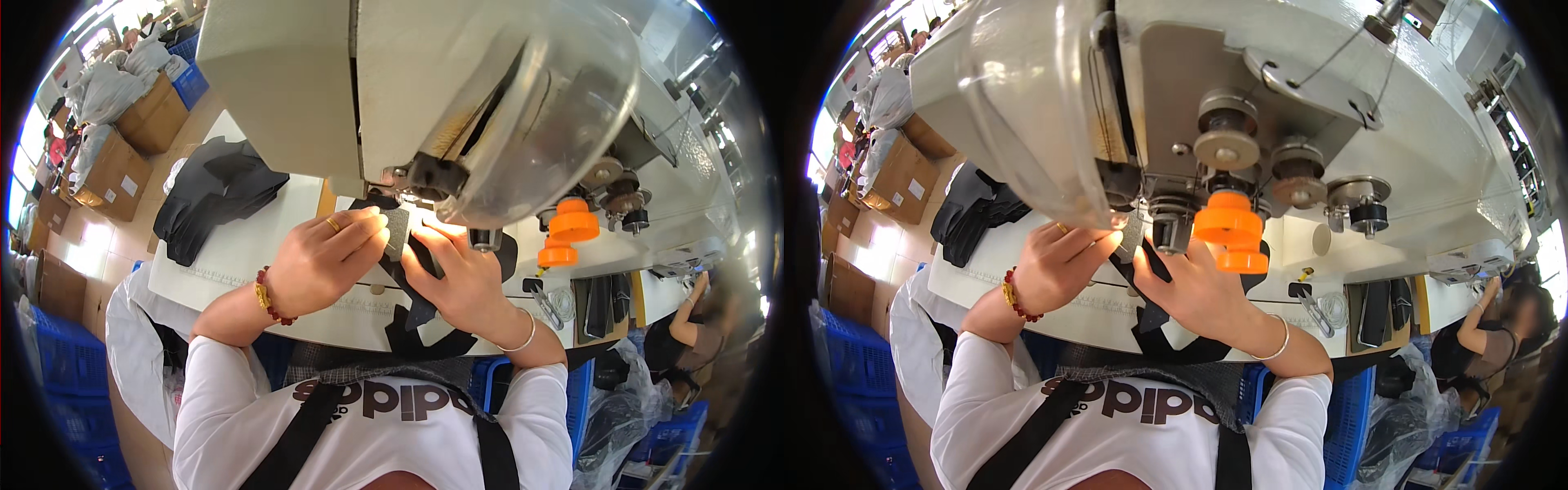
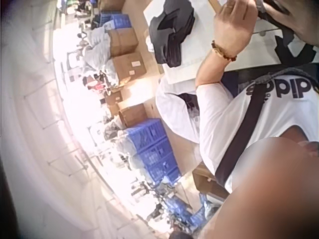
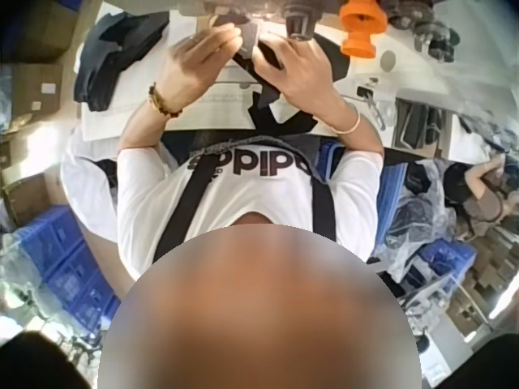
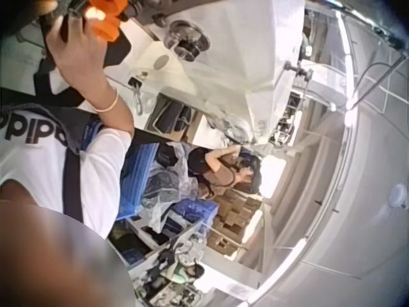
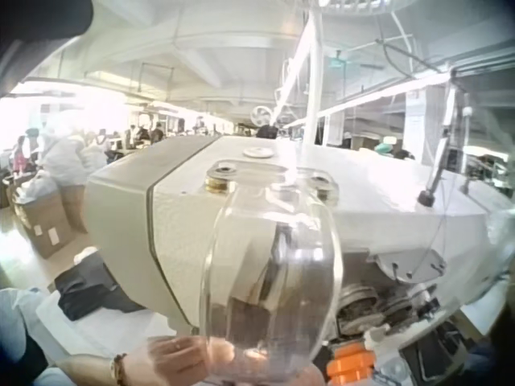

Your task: Sew together the upper components of a shoe using an industrial sewing machine.

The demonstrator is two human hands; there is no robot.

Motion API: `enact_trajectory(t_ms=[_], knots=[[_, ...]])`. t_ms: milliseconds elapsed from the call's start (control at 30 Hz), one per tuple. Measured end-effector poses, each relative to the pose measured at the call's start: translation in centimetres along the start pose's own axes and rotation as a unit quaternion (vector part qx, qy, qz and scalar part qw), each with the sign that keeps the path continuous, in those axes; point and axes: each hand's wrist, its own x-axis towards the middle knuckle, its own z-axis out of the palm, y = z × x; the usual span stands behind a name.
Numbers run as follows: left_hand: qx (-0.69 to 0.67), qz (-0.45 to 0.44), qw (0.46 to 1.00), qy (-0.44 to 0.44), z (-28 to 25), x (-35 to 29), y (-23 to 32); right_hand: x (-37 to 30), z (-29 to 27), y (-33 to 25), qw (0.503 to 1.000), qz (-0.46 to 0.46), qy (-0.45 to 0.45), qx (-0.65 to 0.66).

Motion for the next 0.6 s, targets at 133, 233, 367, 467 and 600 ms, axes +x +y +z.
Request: enact_trajectory(t_ms=[133, 233, 367, 467, 600], knots=[[0.017, 0.003, 1.0, 0.009, 0.2, 0.3, 0.5, -0.5, -0.6, 1.1, 0.997, -0.04, -0.063, -0.03], [-0.022, -0.021, 0.999, -0.027, -0.6, 0.9, 1.3, -0.4, -0.2, 1.8, 0.995, -0.086, -0.03, -0.029], [-0.034, -0.034, 0.997, -0.052, -0.2, 0.3, 1.6, 0.5, -0.7, 1.5, 0.996, -0.066, -0.043, 0.039], [-0.022, -0.039, 0.999, -0.026, 0.2, -0.1, 1.9, -0.1, -0.3, 1.2, 0.997, -0.029, -0.053, 0.058], [-0.011, -0.04, 0.999, -0.021, 0.8, -0.4, 1.8, -0.8, 0.0, 1.5, 0.997, -0.062, -0.045, 0.032]])
